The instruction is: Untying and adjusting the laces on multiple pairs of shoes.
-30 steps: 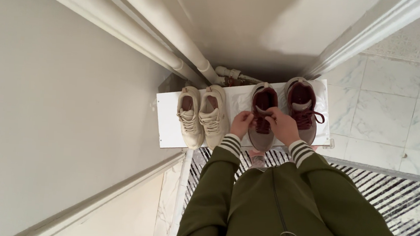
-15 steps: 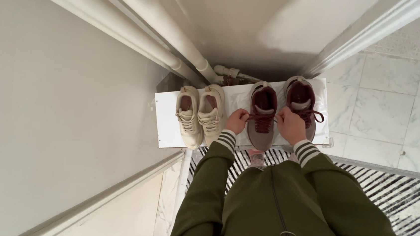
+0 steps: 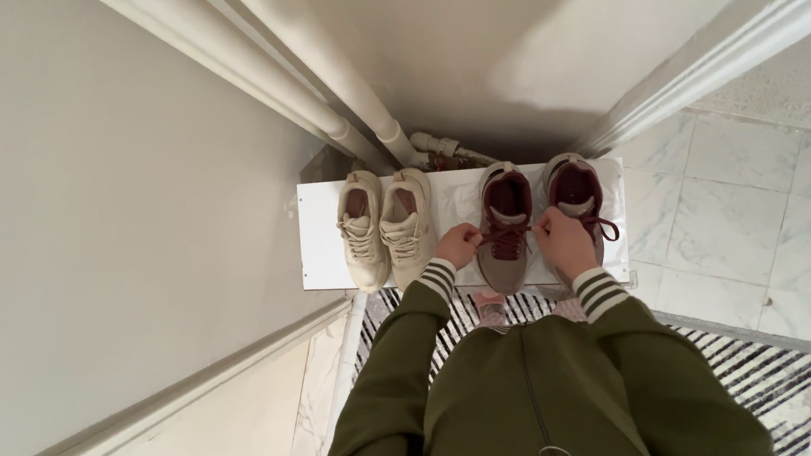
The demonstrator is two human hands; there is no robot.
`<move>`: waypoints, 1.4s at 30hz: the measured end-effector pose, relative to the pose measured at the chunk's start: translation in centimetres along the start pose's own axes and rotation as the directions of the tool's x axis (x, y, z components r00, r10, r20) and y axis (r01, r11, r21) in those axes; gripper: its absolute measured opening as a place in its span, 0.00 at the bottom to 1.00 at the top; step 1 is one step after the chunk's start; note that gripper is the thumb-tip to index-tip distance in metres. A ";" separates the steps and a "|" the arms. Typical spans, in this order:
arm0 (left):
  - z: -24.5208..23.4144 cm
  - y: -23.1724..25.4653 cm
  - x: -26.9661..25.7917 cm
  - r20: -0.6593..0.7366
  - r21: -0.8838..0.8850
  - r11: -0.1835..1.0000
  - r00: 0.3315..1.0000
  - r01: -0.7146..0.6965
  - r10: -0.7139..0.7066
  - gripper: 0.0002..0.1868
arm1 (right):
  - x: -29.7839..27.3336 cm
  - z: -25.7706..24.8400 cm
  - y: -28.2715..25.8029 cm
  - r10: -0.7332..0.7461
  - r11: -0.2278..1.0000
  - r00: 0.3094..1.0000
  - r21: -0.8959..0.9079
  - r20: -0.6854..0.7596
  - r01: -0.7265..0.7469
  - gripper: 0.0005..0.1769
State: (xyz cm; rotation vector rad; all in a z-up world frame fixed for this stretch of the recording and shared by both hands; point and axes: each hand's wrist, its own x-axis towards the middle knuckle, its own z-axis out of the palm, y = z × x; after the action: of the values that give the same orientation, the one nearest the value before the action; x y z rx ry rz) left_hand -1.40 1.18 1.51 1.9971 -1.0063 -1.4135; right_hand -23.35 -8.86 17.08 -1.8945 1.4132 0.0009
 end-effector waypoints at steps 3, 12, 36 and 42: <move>0.2 2.2 -1.6 -0.018 0.051 0.998 0.999 -0.034 0.035 0.14 | 1.1 -1.6 -0.6 0.015 1.000 0.997 0.014 0.078 -0.016 0.11; 8.2 -1.1 -0.1 0.136 -0.646 0.746 0.986 0.163 -0.097 0.19 | -3.4 1.2 -11.4 -0.416 0.907 0.906 -0.038 0.082 0.420 0.21; -0.8 12.8 -7.4 -0.245 0.240 0.946 0.929 -0.221 0.279 0.14 | -3.0 1.1 -4.2 -0.015 0.995 0.999 0.096 -0.045 0.019 0.22; -2.0 11.7 -5.3 -0.160 0.271 0.920 0.930 -0.282 0.332 0.08 | -0.7 2.7 -1.5 -0.166 0.973 0.985 0.173 0.051 0.155 0.25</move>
State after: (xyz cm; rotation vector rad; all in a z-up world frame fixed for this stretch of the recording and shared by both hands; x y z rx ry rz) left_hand -3.89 -1.80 13.93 1.9898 -1.3836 -0.9347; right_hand -21.23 -6.66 16.34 -1.8453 1.1754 -0.1303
